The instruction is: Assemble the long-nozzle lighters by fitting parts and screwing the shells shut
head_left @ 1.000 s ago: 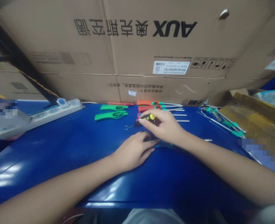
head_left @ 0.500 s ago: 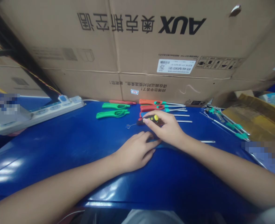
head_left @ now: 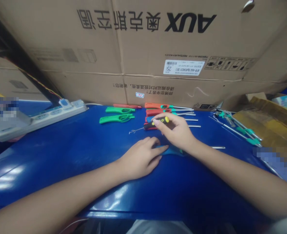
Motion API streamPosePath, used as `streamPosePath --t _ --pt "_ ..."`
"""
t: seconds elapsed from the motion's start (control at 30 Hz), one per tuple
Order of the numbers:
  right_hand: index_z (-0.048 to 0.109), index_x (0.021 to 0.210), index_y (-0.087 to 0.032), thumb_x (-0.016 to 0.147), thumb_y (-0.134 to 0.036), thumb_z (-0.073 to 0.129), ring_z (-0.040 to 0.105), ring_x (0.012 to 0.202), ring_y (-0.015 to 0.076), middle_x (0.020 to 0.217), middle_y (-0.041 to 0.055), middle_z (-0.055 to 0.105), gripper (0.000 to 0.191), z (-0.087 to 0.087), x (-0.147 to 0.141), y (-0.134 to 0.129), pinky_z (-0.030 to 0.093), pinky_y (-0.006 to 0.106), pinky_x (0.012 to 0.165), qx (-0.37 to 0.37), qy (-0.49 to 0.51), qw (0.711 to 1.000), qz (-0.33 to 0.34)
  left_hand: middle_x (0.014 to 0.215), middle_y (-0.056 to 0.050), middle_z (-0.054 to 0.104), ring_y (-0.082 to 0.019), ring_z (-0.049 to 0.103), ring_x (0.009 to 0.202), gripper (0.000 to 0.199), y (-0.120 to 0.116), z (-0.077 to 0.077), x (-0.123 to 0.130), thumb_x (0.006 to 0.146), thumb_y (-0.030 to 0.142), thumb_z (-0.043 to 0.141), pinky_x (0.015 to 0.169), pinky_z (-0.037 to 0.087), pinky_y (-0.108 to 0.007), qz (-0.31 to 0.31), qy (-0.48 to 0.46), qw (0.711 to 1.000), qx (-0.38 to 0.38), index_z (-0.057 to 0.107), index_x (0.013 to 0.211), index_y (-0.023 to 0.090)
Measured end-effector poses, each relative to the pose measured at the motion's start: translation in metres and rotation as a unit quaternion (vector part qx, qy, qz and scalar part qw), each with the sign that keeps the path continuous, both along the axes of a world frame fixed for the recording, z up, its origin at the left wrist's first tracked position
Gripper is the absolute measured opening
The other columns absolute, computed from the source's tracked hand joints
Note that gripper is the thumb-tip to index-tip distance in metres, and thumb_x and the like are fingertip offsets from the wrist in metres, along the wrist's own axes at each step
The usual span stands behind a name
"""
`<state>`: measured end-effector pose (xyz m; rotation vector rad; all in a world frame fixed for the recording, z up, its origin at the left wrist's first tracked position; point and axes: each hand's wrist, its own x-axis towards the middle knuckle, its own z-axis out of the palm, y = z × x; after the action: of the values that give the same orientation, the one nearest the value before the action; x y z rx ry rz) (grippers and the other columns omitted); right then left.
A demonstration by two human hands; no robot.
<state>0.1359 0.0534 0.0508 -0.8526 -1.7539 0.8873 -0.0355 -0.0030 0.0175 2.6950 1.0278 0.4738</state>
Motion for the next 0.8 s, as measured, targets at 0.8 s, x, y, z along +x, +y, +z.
streamPosePath --t 0.8 --pt "0.059 0.076 -0.018 0.091 -0.052 0.063 0.051 0.044 0.0070 0.065 -0.0012 0.064 0.037 -0.005 0.052 -0.010 0.046 0.018 0.039 -0.388 0.326 0.855 -0.115 0.105 -0.009 0.078 -0.016 0.068 0.081 0.042 0.007 -0.008 0.007 0.083 0.032 0.077 0.075 0.056 -0.030 0.073 -0.360 0.885 -0.287 0.069 0.121 0.015"
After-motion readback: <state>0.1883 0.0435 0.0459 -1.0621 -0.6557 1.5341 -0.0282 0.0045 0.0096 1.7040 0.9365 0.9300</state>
